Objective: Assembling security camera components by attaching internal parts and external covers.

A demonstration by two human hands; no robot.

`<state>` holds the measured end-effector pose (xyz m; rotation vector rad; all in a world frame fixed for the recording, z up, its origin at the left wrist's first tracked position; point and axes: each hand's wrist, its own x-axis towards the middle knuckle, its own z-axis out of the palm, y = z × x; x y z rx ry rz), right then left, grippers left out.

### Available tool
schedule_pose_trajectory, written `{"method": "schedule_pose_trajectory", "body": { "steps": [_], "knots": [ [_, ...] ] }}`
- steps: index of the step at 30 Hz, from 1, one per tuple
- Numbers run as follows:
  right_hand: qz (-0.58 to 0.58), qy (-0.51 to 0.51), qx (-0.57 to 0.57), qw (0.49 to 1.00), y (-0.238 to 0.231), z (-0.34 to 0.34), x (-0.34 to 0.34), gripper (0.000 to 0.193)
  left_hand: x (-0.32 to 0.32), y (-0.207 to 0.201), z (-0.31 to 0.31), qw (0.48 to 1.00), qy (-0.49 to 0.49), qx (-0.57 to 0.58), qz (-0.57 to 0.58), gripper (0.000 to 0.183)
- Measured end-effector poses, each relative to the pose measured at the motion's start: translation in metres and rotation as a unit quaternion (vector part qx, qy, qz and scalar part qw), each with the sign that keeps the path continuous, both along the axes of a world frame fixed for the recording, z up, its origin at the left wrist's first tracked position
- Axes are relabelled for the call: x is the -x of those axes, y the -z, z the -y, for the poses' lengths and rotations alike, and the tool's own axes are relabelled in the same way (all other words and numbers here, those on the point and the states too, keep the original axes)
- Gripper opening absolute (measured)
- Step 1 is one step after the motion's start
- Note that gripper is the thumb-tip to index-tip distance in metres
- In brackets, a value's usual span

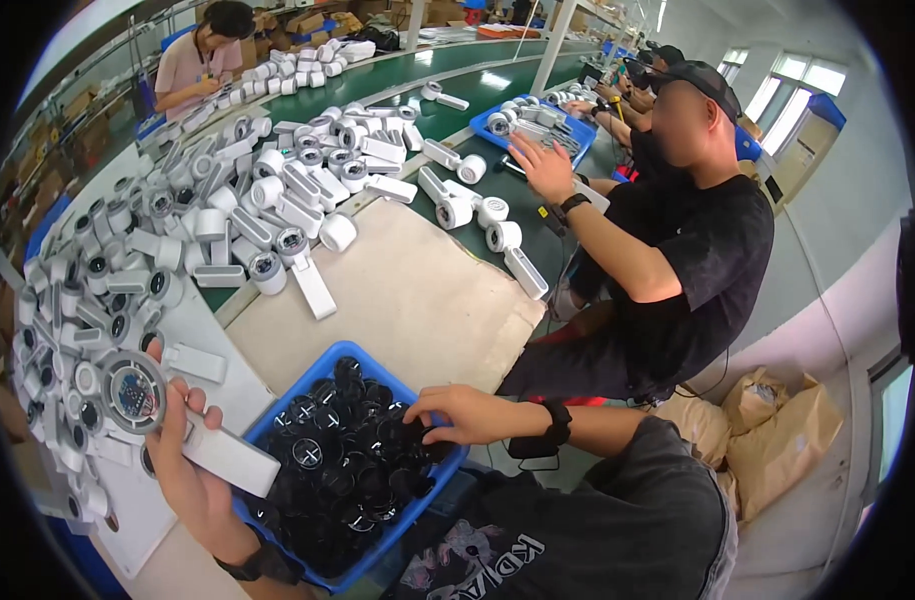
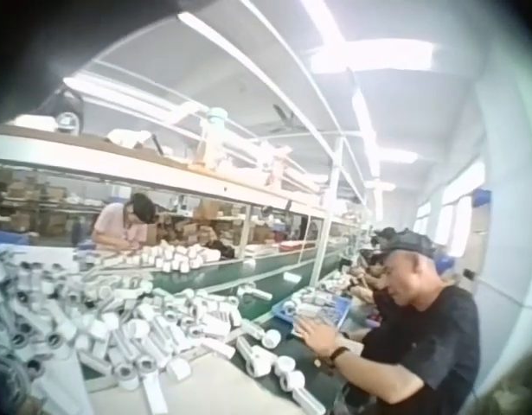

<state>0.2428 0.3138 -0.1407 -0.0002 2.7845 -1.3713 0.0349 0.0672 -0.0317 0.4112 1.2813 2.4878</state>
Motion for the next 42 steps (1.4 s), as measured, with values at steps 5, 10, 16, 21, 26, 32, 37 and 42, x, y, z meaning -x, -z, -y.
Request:
{"method": "schedule_pose_trajectory", "body": {
  "steps": [5,10,16,21,26,32,37,42],
  "knots": [
    [0.026,0.005,0.089,0.996,-0.005,-0.009,0.013,0.027,0.002,-0.001,-0.003,1.000,0.003,0.002,0.002,0.053],
    [-0.053,-0.017,0.229,0.972,-0.035,-0.010,0.059,0.024,0.000,-0.001,-0.006,1.000,-0.005,0.013,-0.003,0.060],
    [-0.136,-0.078,0.365,0.918,-0.106,0.026,0.135,0.025,-0.014,-0.005,-0.012,0.996,-0.022,0.068,-0.059,0.065],
    [-0.185,-0.156,0.436,0.867,-0.128,0.048,0.168,0.027,-0.021,-0.008,-0.018,0.994,-0.059,0.039,-0.087,0.070],
    [-0.187,-0.172,0.442,0.860,-0.118,0.050,0.183,0.028,-0.008,0.000,-0.006,0.988,-0.092,0.083,-0.093,0.069],
    [-0.167,-0.176,0.464,0.852,-0.114,0.049,0.198,0.027,0.000,0.005,-0.003,0.987,-0.089,0.089,-0.096,0.056],
    [-0.092,-0.135,0.478,0.863,-0.114,0.047,0.200,0.024,0.003,-0.006,-0.019,0.987,-0.150,0.056,-0.024,0.053],
    [-0.076,-0.105,0.427,0.895,-0.113,0.047,0.202,0.023,0.016,0.002,-0.010,0.997,-0.067,-0.013,0.023,0.058]
  ]
}}
